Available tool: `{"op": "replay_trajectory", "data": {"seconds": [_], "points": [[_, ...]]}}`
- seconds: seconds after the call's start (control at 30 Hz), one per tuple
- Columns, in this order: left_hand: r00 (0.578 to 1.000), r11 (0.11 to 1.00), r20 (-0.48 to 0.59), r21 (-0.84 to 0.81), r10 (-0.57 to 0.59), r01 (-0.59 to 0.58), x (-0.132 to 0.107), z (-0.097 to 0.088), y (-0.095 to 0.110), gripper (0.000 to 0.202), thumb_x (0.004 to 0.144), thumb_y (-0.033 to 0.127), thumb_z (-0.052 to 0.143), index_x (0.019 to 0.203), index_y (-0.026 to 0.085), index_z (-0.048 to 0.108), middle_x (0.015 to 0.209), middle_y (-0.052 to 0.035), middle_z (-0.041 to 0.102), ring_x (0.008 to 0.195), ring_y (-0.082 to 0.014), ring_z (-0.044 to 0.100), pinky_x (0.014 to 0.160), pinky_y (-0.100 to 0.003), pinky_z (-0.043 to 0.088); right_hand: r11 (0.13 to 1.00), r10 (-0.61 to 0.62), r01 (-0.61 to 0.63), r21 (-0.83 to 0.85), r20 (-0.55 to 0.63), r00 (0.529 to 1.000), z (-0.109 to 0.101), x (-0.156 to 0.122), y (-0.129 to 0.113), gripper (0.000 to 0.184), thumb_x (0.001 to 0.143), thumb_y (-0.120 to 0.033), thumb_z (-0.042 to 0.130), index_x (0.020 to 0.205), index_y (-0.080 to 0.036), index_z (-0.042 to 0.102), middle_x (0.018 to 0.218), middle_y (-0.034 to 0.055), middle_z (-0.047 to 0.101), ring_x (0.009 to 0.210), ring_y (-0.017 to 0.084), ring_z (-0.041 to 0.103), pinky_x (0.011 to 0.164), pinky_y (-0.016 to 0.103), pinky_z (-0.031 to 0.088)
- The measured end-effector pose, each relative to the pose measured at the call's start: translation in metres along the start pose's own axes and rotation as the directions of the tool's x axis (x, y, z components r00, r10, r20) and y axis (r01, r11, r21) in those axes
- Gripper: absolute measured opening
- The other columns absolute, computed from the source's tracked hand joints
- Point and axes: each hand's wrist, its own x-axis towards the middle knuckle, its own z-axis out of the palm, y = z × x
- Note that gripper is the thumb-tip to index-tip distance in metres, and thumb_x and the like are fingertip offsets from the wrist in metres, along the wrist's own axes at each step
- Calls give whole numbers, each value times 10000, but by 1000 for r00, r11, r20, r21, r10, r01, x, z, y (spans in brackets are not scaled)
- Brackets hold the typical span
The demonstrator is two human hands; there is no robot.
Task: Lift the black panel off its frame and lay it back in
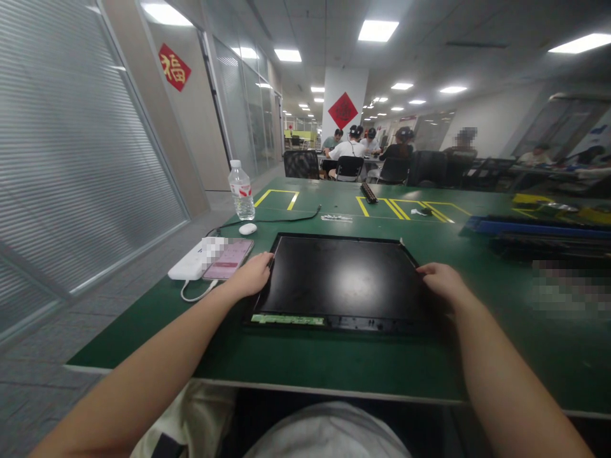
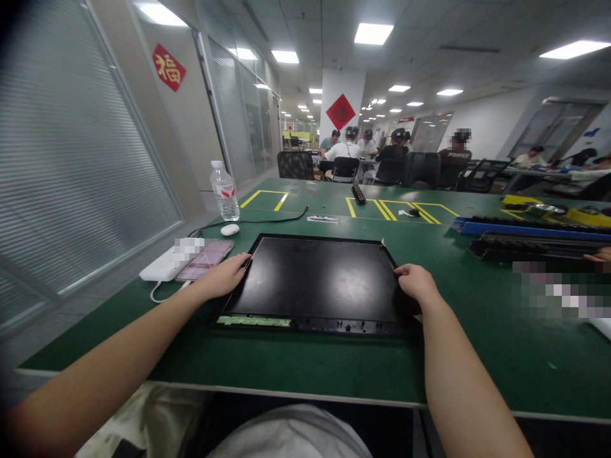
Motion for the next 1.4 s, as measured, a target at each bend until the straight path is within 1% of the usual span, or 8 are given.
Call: {"op": "replay_trajectory", "data": {"seconds": [0.13, 0.4, 0.53, 0.67, 0.93, 1.1, 1.23, 1.4], "points": [[998, 997, 17, -55, -53, 54, -2, -1, -1, 538, 895, 198, 451, 1420, 146, 555, 1471, -176, 606, 1360, -337, 566, 1140, -489, 422, 1000, -7, 6, 13, 21, 1000, 1, 1, 1, 391, 652, -72, 588, 945, -214, 804, 970, 81, 791, 864, 244, 738, 750, 305, 548], [991, 934, -48, -343, -129, 105, -1, -3, -1, 553, 841, 166, 528, 1390, 218, 573, 1340, -94, 711, 1267, -305, 637, 1091, -488, 481, 999, 14, -15, 51, 9, 1000, 1, 2, 2, 397, 638, -66, 583, 911, -229, 821, 905, 72, 792, 818, 238, 737, 747, 300, 558], [989, 738, -5, -666, -151, 110, -2, -8, 8, 566, 881, 196, 507, 1447, 206, 496, 1418, -111, 656, 1253, -285, 647, 1021, -466, 556, 998, 50, -50, 41, 15, 999, -2, 0, -2, 439, 635, -52, 573, 956, -210, 827, 1005, 95, 790, 920, 266, 736, 815, 323, 559], [976, 534, 59, -829, -212, 166, -3, -13, 16, 557, 904, 200, 522, 1456, 230, 457, 1552, -114, 535, 1275, -275, 641, 981, -432, 591, 998, 48, -48, 33, 5, 999, -2, -2, -4, 449, 648, -50, 563, 978, -203, 827, 1062, 99, 783, 991, 280, 725, 863, 339, 552], [915, 387, 77, -890, -396, 243, -1, -17, 26, 584, 777, 35, 657, 1333, 205, 600, 1567, -126, 517, 1373, -299, 559, 1069, -423, 537, 997, 42, -41, 69, -15, 999, 3, -2, -2, 471, 662, -54, 547, 1022, -183, 822, 1064, 118, 781, 976, 286, 732, 875, 359, 558], [861, 138, 256, -928, -440, 346, -1, -15, 22, 790, 736, 89, 799, 1466, 205, 520, 1233, -150, 756, 953, -300, 783, 799, -407, 660, 997, 49, -47, 54, -25, 999, 3, -4, -7, 440, 699, -30, 546, 1016, -168, 819, 1075, 123, 778, 1043, 289, 716, 911, 350, 540], [873, 66, 313, -930, -374, 362, -3, -17, 21, 919, 639, 26, 859, 1474, 188, 511, 985, -114, 811, 700, -268, 787, 641, -368, 661, 996, 56, -54, 77, -33, 998, 5, -3, -6, 433, 679, -18, 564, 988, -183, 819, 1038, 111, 784, 1014, 264, 723, 905, 324, 540], [868, 36, 368, -915, -333, 402, -5, -24, 30, 757, 648, -33, 787, 1356, 153, 596, 861, -101, 808, 640, -263, 773, 571, -359, 647, 995, 61, -59, 83, -17, 998, 7, 0, -4, 442, 670, -19, 563, 989, -191, 817, 1038, 102, 785, 1007, 264, 722, 900, 330, 539]]}}
